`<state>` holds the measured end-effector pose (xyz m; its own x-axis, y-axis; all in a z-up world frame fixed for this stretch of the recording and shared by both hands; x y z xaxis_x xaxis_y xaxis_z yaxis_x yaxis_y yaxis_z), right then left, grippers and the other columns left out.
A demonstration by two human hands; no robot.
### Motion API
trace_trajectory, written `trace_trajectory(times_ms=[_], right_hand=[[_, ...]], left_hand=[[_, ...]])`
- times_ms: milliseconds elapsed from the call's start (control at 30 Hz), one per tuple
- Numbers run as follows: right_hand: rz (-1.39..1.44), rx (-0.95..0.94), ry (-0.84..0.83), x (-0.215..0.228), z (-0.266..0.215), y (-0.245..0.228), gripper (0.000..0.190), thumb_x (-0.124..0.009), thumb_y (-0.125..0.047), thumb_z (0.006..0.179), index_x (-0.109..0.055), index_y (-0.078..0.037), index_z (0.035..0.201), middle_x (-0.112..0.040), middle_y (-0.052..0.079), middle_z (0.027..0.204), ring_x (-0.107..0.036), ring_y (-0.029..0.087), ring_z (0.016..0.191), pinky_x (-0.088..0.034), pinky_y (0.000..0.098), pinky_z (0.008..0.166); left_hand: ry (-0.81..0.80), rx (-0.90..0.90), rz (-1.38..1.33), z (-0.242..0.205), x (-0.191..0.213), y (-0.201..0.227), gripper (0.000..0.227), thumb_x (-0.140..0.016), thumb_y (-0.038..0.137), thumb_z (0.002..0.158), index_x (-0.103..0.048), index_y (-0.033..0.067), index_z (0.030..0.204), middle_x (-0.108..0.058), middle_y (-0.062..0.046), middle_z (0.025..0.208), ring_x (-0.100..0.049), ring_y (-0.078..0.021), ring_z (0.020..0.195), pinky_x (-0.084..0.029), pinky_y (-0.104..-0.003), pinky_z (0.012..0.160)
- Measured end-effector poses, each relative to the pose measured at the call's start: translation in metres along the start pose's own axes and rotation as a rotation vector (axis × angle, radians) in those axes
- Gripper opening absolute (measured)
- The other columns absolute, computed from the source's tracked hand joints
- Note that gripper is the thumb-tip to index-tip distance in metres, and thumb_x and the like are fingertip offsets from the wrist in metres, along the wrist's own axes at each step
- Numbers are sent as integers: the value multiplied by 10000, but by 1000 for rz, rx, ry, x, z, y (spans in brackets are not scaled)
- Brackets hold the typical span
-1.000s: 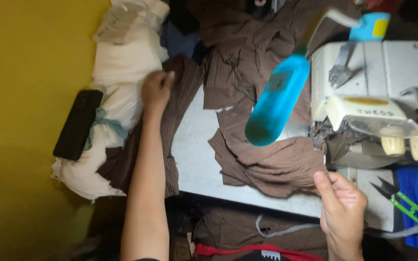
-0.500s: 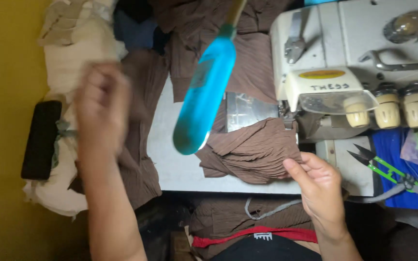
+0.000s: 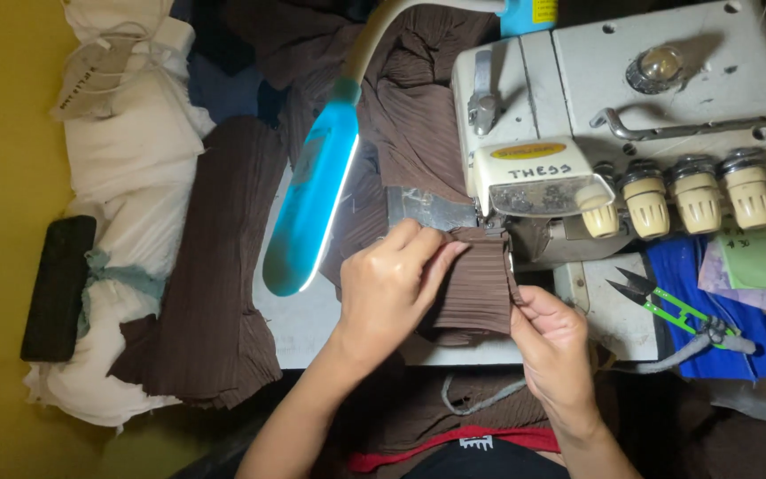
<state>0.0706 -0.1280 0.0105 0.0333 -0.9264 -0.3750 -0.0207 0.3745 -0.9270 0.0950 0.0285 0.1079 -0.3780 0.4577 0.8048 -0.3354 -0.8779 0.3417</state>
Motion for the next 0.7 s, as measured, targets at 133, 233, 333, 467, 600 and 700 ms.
trace_trajectory(times_ms=[133,233,333,467,600,700], right_hand=[[-5,1,-1,-4,1,-3,162,-532,-15,785,-570,53,927,-627,131,851,-585,148,744,-477,244,723],[-114,19,5,-12,0,-15,154,-473,-59,837,-588,36,878,-626,99,848,-573,133,755,-484,252,731],[12,35,-7,-10,1,-12,278,-430,-216,885,-567,5,786,-616,121,690,-586,175,559,-528,279,526],[-170,14,46,-19,4,-23,176,-511,-126,826,-563,-13,702,-565,49,615,-537,105,540,-503,220,516],[-250,-2,43,-19,4,-24,97,-555,-83,789,-596,-15,734,-598,31,643,-530,76,545,-486,197,532],[-326,25,-15,-19,2,-26,106,-578,-66,767,-579,-36,665,-570,9,578,-508,66,523,-437,176,506]], left_hand=[[25,-33,9,0,-4,-8,228,-539,304,823,-496,116,700,-454,-10,646,-521,-218,510,-339,-366,351],[101,-89,97,-2,-8,-8,275,-564,310,824,-462,118,657,-421,-7,617,-463,-197,450,-322,-325,364],[162,-159,173,0,-8,-8,285,-530,329,843,-460,131,649,-419,-2,597,-408,-195,405,-295,-314,351],[112,-185,171,5,-8,-10,274,-505,323,851,-460,128,663,-427,-9,635,-417,-210,435,-317,-332,350],[100,-231,181,3,-10,-9,168,-496,289,855,-538,145,779,-482,9,732,-431,-192,510,-339,-309,343],[117,-223,175,0,-8,-8,166,-537,261,847,-537,138,736,-479,14,704,-415,-175,495,-329,-293,378]])
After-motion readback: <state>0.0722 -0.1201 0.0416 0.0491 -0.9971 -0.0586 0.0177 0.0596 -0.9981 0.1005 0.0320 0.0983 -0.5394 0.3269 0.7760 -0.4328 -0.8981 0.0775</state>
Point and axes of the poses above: each hand's wrist, its own z-axis towards the middle knuckle, its own x-axis out of the back of the hand, y = z × x, the point moved 1 cm from there along z, towards the middle knuckle
